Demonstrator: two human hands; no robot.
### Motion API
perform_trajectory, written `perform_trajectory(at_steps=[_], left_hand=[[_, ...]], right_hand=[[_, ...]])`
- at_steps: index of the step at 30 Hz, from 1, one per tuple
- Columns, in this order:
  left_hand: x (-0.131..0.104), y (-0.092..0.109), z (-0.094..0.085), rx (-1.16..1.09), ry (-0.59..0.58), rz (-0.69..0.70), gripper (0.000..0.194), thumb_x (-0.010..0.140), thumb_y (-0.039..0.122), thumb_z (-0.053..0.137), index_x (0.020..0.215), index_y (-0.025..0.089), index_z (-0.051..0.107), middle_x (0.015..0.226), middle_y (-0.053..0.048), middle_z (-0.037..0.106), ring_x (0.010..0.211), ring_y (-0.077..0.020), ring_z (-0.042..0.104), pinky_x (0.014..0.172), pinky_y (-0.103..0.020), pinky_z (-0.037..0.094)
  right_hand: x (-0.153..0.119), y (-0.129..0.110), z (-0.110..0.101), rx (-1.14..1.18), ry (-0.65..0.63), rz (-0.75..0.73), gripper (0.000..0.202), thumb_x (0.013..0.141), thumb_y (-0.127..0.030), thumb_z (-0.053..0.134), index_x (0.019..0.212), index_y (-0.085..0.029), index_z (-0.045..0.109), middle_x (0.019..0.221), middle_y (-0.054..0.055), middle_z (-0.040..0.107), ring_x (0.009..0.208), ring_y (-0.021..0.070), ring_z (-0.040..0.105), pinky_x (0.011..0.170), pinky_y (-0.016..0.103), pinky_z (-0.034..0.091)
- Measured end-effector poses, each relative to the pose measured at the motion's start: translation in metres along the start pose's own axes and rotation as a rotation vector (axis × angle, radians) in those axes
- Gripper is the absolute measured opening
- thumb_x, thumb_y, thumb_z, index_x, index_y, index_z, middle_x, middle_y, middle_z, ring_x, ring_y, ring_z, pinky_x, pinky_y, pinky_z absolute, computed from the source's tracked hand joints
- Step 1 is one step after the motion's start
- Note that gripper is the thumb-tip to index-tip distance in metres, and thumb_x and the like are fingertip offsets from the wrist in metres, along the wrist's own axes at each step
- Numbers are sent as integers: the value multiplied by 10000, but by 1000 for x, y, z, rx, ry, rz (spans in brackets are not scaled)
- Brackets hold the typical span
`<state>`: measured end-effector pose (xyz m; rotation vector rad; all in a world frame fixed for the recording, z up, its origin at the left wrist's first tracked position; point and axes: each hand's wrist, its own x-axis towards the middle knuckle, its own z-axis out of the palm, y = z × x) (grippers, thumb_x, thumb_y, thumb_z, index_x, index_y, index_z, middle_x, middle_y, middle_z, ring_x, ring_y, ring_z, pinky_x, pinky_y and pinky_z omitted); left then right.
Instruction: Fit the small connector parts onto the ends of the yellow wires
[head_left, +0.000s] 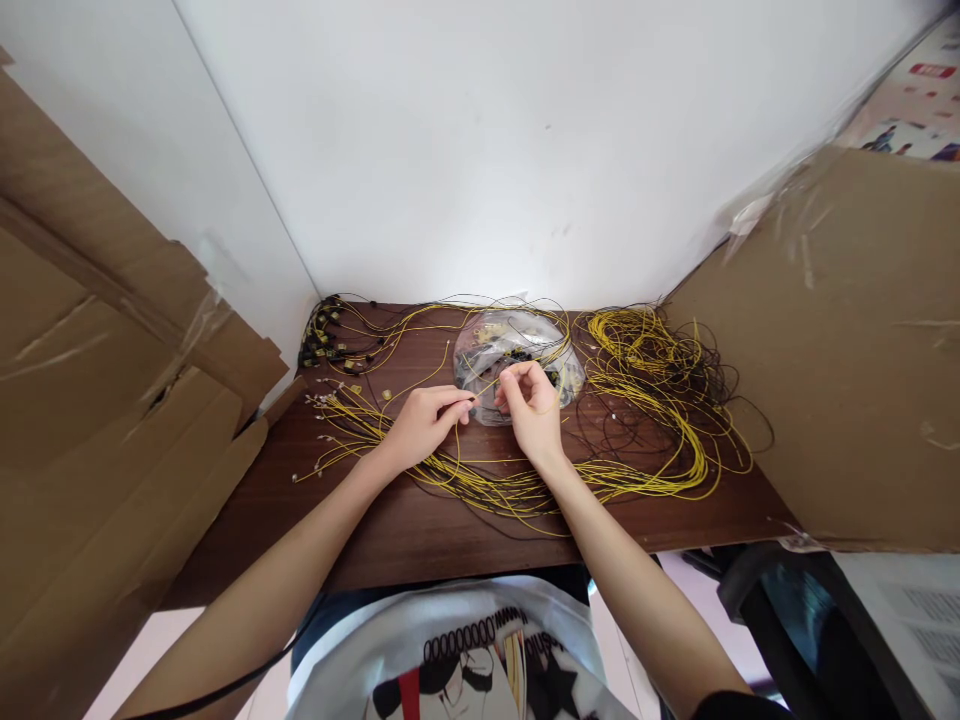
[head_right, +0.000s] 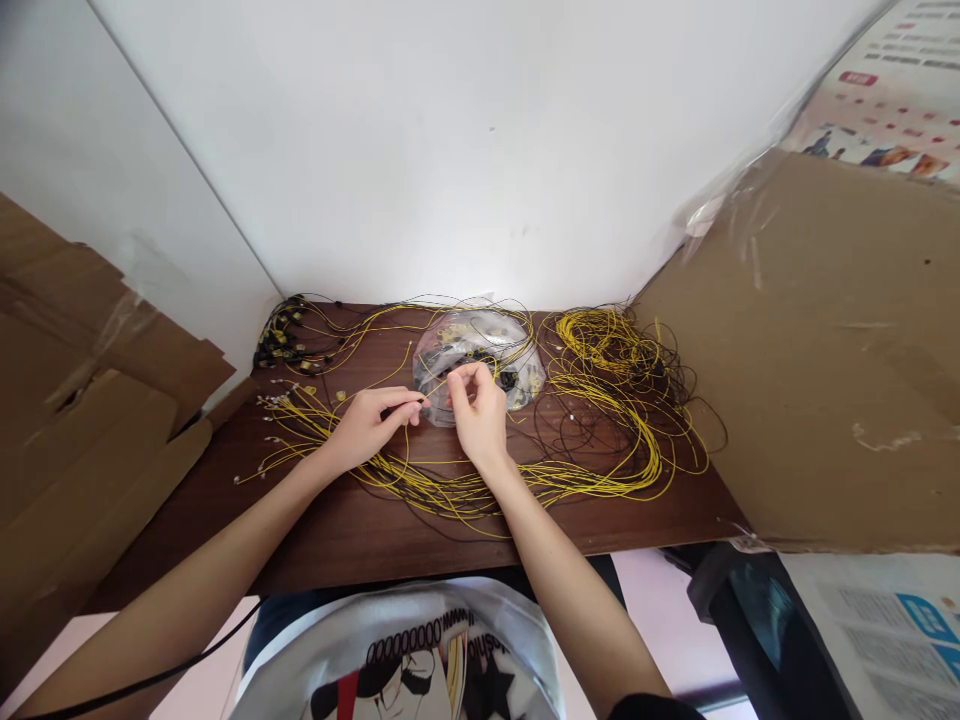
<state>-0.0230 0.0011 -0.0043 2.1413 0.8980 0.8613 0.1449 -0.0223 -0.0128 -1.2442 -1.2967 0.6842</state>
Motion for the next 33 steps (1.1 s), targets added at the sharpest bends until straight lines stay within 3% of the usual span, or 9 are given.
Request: perform_trajectory(at_steps=[4, 11, 22, 28, 33], left_hand=[[0, -1, 0, 2, -1, -4, 221, 868, 214, 466, 834, 148, 674, 701, -12, 640, 689, -135, 584, 703, -232, 426], [0, 1, 0, 26, -12, -1, 262, 876, 213, 444, 700, 146, 626, 688, -12, 620, 661, -130, 561, 694, -235, 404], [0, 1, 0, 25, -29, 3, 254, 877, 209, 438, 737, 149, 641, 687, -13, 618, 669, -132, 561, 697, -238, 412], [1, 3, 0, 36, -15, -2, 278, 873, 221, 440, 668, 152, 615, 671, -6, 625, 629, -125, 557, 661, -229, 400], [1, 3, 0, 31, -32, -4, 270, 875, 221, 442, 683, 150, 618, 670, -4, 627, 635, -125, 563, 669, -227, 401]], right_hand=[[1, -1, 0, -8, -20, 0, 200, 866, -406, 485, 841, -208, 502, 679, -14, 564, 586, 133, 566, 568, 248, 451], [0, -8, 0, -143, -244, -109, 186, 833, -345, 557, 759, -176, 586, 716, 13, 617, 624, 137, 552, 593, 248, 432], [-1, -4, -1, -42, -188, -40, 191, 893, -383, 465, 820, -208, 484, 691, 6, 636, 619, 152, 600, 633, 279, 470], [0, -7, -1, -139, -263, -85, 189, 825, -374, 565, 779, -192, 548, 698, 7, 630, 614, 143, 579, 570, 248, 444], [0, -4, -1, -92, -265, -64, 194, 853, -375, 530, 783, -195, 519, 677, 3, 627, 599, 141, 589, 575, 252, 457]])
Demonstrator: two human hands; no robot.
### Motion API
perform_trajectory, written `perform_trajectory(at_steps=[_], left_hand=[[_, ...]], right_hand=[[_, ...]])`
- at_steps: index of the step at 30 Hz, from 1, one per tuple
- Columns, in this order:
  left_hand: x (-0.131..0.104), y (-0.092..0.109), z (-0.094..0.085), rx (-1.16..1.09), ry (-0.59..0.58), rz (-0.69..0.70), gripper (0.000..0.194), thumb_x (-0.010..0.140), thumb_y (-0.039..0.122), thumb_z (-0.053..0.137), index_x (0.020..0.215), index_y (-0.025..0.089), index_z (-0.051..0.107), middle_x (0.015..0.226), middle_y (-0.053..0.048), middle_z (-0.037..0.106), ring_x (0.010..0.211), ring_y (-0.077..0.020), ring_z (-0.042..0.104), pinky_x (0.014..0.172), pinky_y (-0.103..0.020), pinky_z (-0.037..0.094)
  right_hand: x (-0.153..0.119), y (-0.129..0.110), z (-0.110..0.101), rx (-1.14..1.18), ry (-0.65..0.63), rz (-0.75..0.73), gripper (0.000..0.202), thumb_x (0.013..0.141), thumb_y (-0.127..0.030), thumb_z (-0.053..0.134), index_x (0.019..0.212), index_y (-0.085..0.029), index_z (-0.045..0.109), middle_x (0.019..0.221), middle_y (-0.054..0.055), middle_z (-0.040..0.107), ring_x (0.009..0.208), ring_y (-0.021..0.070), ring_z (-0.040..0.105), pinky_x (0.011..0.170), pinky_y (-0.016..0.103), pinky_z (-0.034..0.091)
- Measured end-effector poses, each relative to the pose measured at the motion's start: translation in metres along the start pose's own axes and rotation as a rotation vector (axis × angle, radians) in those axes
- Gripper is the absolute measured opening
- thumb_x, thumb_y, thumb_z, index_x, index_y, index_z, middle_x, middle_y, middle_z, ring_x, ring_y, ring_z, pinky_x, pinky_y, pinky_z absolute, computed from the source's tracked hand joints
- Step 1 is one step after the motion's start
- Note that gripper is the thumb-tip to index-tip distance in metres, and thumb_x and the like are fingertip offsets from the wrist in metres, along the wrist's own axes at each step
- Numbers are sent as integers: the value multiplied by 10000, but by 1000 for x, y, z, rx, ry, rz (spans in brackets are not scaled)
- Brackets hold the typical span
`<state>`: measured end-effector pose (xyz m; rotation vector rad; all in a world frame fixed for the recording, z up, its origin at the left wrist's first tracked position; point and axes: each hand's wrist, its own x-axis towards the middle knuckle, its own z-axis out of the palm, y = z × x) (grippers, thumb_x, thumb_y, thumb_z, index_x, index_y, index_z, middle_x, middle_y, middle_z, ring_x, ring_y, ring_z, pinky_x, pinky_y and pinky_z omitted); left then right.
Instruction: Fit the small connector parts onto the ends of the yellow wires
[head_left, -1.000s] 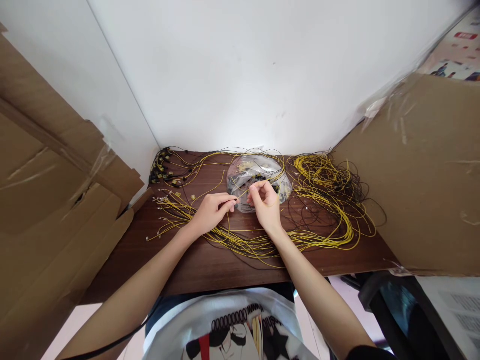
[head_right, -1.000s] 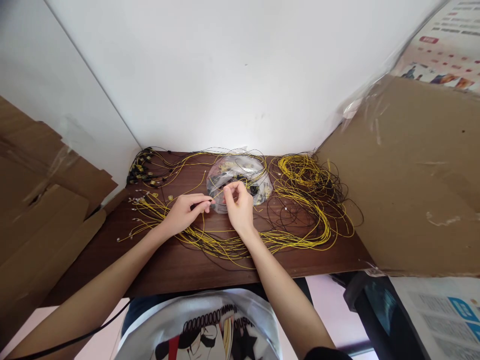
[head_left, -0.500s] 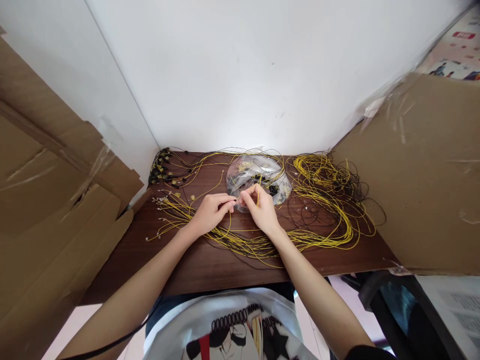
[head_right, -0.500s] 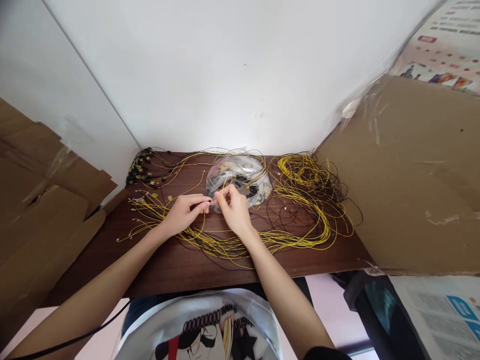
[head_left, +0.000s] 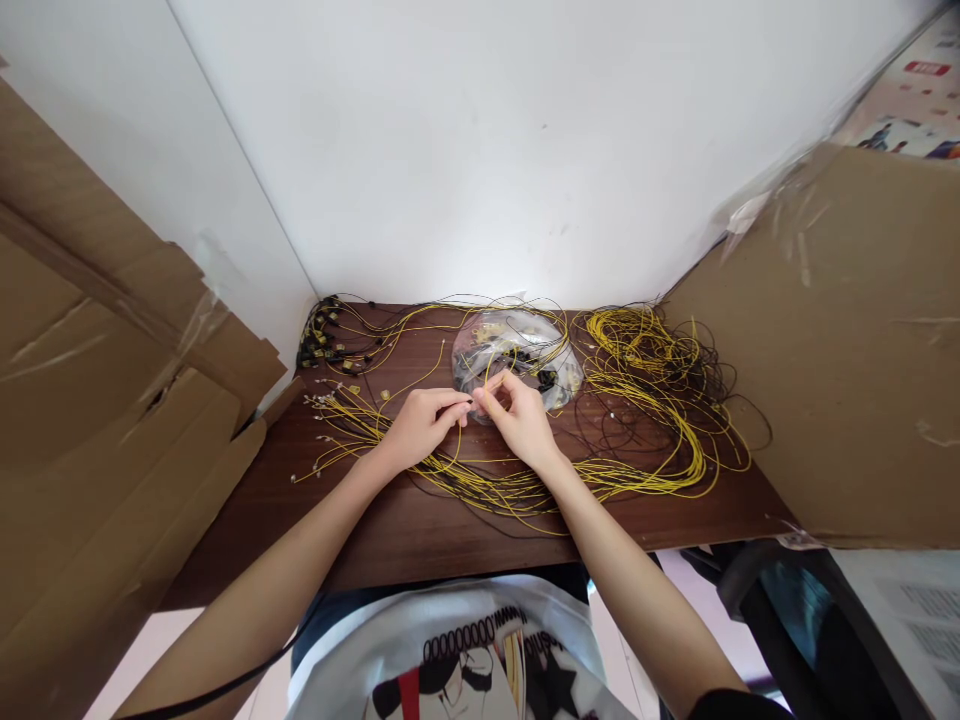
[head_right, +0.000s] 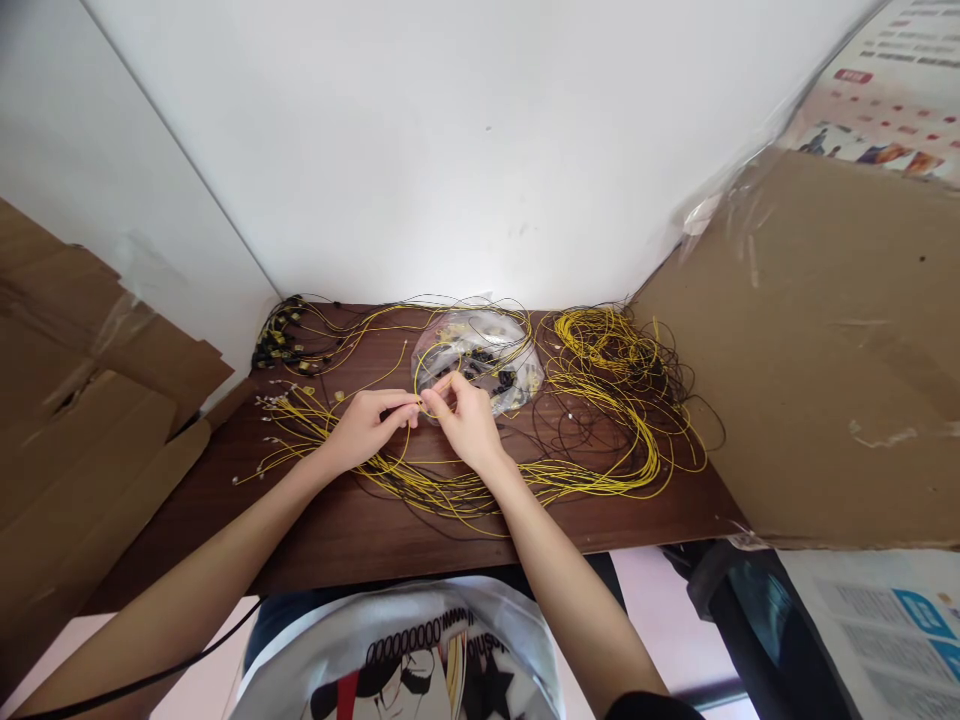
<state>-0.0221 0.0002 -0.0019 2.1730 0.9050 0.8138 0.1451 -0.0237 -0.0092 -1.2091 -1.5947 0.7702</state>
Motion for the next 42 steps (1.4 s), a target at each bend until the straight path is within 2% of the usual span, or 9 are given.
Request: perform_trajectory(at_steps=[5, 9, 13, 21, 42], left_hand=[[0, -2, 0, 11, -9, 17, 271, 879, 220, 429, 705, 154, 625, 683, -15, 633, 667, -136, 570, 697, -237, 406], [-1, -2, 1, 8, 0, 7, 270, 877, 224, 433, 698, 154, 622, 672, -9, 631, 643, -132, 565, 680, -231, 405], [0, 0, 1, 13, 1, -14, 284, 875, 229, 448, 656, 156, 615, 661, 5, 641, 615, -119, 565, 657, -217, 395], [0, 3, 1, 25, -4, -31, 291, 875, 259, 451, 685, 155, 646, 696, -1, 675, 632, -128, 581, 608, -213, 380], [0, 4, -1, -3, -11, -40, 309, 875, 231, 427, 656, 138, 624, 691, -11, 655, 665, -126, 576, 688, -215, 395]], right_hand=[[-1, 2, 1, 131, -4, 66, 233, 869, -427, 491, 820, -200, 484, 711, 16, 636, 611, 147, 615, 576, 262, 495], [0, 0, 1, 53, 15, 28, 199, 847, -393, 530, 831, -195, 522, 691, 11, 637, 613, 149, 607, 576, 258, 477], [1, -1, 1, -49, 2, -4, 169, 805, -352, 585, 757, -192, 556, 650, -2, 620, 559, 137, 570, 524, 239, 433], [1, -2, 0, -37, -3, 2, 152, 810, -329, 577, 752, -189, 562, 651, -2, 625, 558, 135, 560, 512, 231, 410], [0, -3, 0, -26, 28, 26, 167, 844, -337, 538, 779, -184, 534, 654, 8, 640, 583, 141, 586, 537, 229, 426]])
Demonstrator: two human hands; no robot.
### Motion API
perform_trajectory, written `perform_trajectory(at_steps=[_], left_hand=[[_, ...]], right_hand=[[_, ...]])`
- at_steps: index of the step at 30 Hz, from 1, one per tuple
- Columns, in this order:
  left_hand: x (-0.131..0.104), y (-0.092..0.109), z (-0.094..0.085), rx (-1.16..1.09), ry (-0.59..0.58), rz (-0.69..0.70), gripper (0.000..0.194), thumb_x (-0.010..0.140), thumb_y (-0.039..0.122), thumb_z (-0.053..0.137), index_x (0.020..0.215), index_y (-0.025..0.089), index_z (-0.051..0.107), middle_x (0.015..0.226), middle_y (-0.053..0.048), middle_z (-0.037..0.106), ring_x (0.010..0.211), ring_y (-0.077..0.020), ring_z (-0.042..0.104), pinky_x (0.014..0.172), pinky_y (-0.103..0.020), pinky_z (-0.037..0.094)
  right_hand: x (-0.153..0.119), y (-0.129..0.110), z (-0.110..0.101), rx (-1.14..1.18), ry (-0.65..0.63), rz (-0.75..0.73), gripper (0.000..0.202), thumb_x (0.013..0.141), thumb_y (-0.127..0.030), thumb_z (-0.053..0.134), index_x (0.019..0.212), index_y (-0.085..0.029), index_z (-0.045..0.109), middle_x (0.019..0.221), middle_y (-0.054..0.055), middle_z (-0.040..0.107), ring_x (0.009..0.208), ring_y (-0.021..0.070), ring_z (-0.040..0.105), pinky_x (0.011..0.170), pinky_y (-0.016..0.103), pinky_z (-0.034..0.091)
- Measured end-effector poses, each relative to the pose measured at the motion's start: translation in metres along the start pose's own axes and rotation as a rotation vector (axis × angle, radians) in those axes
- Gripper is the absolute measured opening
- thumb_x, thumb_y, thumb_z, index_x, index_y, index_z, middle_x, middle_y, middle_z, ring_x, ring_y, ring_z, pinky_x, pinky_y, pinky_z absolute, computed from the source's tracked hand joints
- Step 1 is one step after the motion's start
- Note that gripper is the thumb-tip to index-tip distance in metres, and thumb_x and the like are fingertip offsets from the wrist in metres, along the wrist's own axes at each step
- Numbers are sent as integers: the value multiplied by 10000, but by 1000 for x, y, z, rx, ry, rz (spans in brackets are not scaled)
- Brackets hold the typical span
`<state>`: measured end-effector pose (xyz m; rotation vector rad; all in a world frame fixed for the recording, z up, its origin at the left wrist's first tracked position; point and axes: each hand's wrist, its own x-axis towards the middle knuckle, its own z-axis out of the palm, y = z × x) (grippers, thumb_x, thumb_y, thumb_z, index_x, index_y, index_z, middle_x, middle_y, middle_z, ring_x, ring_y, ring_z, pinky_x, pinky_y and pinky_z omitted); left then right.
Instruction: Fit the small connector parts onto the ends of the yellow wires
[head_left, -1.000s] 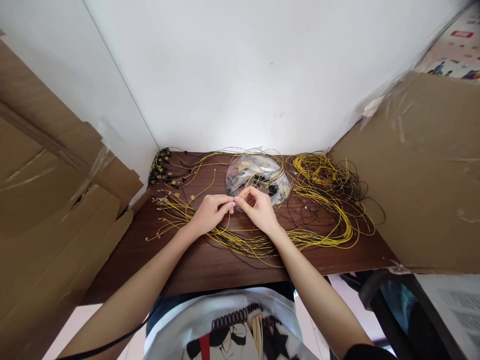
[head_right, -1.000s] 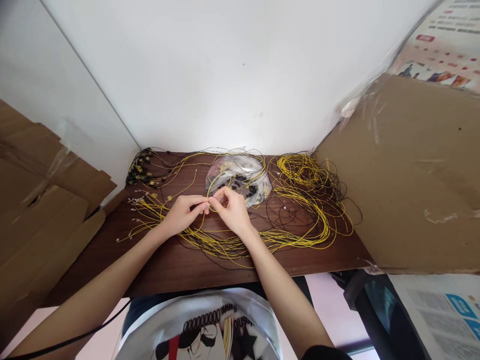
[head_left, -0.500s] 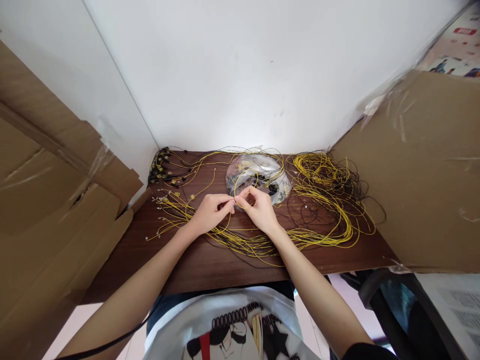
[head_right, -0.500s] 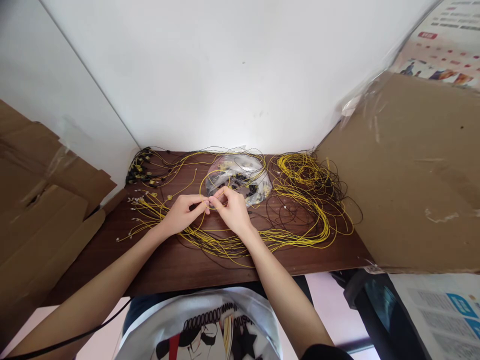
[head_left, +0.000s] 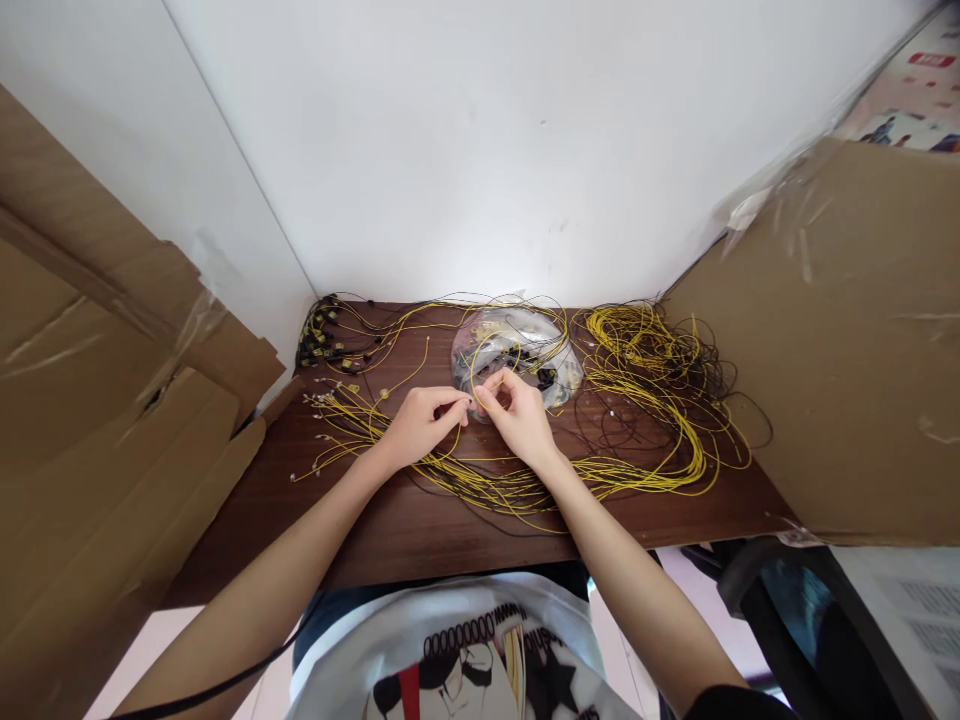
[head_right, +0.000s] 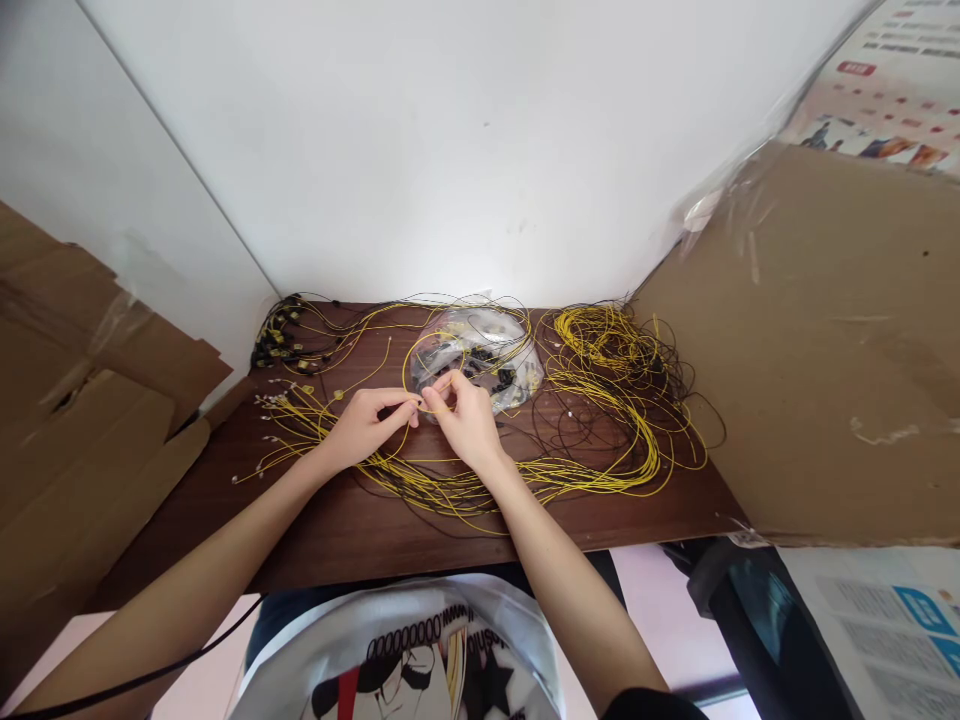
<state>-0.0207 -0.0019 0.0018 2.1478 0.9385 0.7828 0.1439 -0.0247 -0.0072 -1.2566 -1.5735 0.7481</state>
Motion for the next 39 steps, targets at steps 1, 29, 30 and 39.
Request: perform_trajectory(at_steps=[1, 29, 30, 39], left_hand=[[0, 0, 0, 2, 1, 1, 310, 876, 231, 426, 655, 137, 623, 690, -12, 653, 665, -126, 575, 690, -216, 395], [0, -3, 0, -19, 7, 21, 309, 888, 251, 420, 669, 142, 609, 697, -15, 638, 676, -130, 568, 699, -224, 399], [0, -4, 0, -25, 4, 22, 305, 889, 255, 419, 681, 143, 611, 702, -16, 640, 680, -131, 569, 702, -223, 401], [0, -3, 0, 5, 3, 24, 327, 891, 261, 401, 663, 140, 603, 663, -7, 612, 625, -119, 542, 658, -219, 387]], right_hand=[[0, 0, 0, 4, 3, -4, 162, 845, -331, 536, 777, -184, 529, 655, 7, 639, 581, 138, 585, 533, 225, 423], [0, 1, -1, -52, -33, -51, 196, 881, -330, 482, 785, -176, 554, 660, 5, 632, 596, 134, 580, 566, 229, 416], [0, 1, -1, -33, -31, -50, 194, 889, -329, 469, 794, -177, 543, 650, 3, 630, 601, 135, 586, 580, 231, 423], [0, -2, -1, -54, -62, -30, 182, 850, -342, 531, 816, -174, 591, 663, 7, 626, 590, 134, 567, 516, 218, 395]])
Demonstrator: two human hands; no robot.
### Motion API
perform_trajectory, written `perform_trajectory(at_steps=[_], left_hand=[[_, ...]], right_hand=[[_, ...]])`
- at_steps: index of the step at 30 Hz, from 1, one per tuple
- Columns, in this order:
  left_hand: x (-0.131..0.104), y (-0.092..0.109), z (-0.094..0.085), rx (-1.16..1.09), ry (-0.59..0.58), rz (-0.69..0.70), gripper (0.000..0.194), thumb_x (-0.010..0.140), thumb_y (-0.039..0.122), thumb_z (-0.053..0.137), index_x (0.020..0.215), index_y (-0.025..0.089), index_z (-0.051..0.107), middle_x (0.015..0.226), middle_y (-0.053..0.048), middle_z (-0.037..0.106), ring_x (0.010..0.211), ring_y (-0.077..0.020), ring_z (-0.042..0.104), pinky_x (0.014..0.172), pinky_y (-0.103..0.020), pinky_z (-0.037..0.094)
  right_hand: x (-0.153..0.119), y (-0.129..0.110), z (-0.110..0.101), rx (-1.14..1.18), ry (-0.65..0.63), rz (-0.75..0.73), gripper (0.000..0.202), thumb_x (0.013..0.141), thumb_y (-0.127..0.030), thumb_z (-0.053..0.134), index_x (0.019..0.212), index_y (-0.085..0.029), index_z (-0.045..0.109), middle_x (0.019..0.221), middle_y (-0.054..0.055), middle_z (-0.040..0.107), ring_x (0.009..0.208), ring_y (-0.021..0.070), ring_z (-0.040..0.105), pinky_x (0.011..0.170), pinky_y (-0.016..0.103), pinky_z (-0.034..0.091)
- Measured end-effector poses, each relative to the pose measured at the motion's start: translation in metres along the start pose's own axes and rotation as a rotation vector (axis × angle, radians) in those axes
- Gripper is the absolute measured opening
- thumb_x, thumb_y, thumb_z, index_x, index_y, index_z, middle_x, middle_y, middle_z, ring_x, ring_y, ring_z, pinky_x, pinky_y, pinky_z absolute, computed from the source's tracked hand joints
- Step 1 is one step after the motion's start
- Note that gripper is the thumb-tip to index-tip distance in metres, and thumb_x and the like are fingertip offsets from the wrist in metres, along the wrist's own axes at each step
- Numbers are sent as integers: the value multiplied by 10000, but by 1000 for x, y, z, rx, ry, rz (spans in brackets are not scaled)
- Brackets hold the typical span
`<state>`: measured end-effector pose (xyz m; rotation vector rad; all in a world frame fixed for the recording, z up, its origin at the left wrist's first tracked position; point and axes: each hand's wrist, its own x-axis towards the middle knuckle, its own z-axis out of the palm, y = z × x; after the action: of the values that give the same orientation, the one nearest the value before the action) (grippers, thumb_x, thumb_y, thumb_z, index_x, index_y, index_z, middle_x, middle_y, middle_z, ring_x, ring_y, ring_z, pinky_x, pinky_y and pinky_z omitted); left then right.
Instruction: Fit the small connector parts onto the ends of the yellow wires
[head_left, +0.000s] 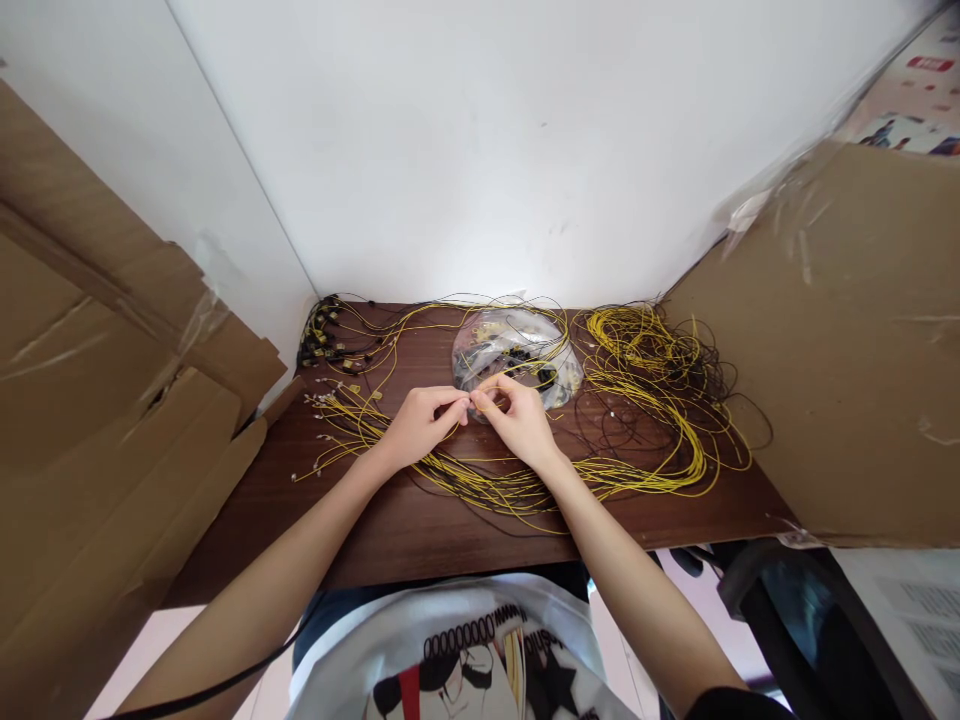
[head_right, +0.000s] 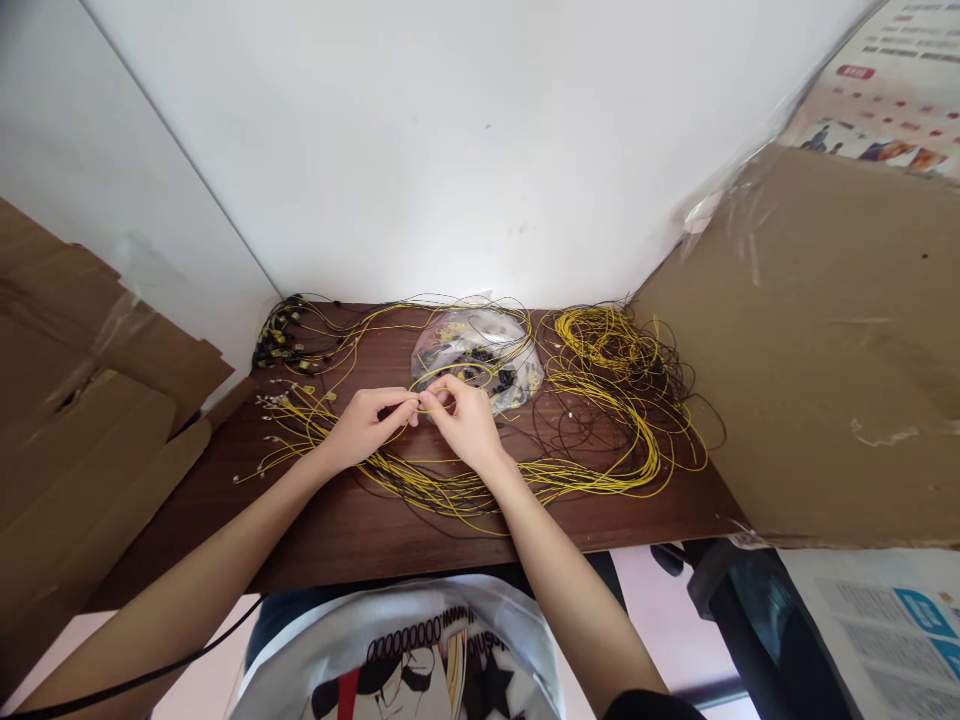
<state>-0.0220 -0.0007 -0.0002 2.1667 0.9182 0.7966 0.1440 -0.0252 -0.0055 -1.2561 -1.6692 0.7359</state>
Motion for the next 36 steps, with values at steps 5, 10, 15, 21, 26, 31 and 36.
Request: perform_trajectory(at_steps=[5, 10, 15, 21, 26, 31, 36], left_hand=[[0, -1, 0, 2, 4, 2, 323, 889, 264, 400, 670, 145, 605, 674, -10, 624, 641, -126, 554, 673, -223, 399], [0, -1, 0, -7, -3, 3, 310, 887, 246, 407, 702, 138, 631, 694, -16, 638, 676, -133, 576, 710, -228, 409], [0, 0, 0, -9, -12, 10, 310, 888, 239, 410, 682, 138, 618, 690, -13, 634, 674, -130, 574, 699, -224, 402], [0, 1, -1, 6, -23, 7, 323, 893, 249, 403, 671, 141, 610, 695, -15, 636, 669, -132, 570, 696, -226, 400], [0, 1, -1, -4, -19, 3, 323, 891, 254, 408, 669, 142, 615, 696, -20, 643, 674, -137, 576, 707, -230, 408], [0, 0, 0, -6, -17, 6, 329, 892, 265, 410, 669, 146, 621, 712, -22, 655, 697, -142, 588, 731, -233, 414], [0, 0, 0, -15, -21, 0, 334, 895, 282, 411, 685, 145, 632, 705, -19, 655, 697, -142, 588, 736, -235, 417]], right_hand=[[0, 1, 0, -2, 15, 6, 221, 870, -359, 490, 775, -177, 571, 675, 9, 623, 599, 133, 562, 530, 219, 400], [0, 2, -1, -24, 80, 22, 240, 867, -374, 495, 757, -174, 568, 675, 13, 633, 584, 132, 557, 556, 226, 411], [0, -1, -1, 18, 53, -3, 211, 860, -361, 516, 802, -172, 590, 664, 8, 646, 578, 132, 570, 538, 218, 406], [0, 1, -1, -32, 64, -7, 206, 845, -343, 533, 761, -172, 609, 687, 21, 653, 616, 151, 584, 548, 232, 407], [1, 3, -1, -13, 142, 22, 214, 845, -360, 535, 753, -176, 594, 693, 17, 647, 600, 148, 581, 552, 237, 418], [1, 0, -1, -24, 127, -11, 251, 848, -381, 526, 725, -178, 608, 670, 15, 646, 608, 149, 576, 557, 233, 419], [0, 0, -1, -60, 119, -35, 294, 853, -361, 521, 639, -177, 603, 633, 8, 633, 566, 136, 542, 541, 232, 396]])
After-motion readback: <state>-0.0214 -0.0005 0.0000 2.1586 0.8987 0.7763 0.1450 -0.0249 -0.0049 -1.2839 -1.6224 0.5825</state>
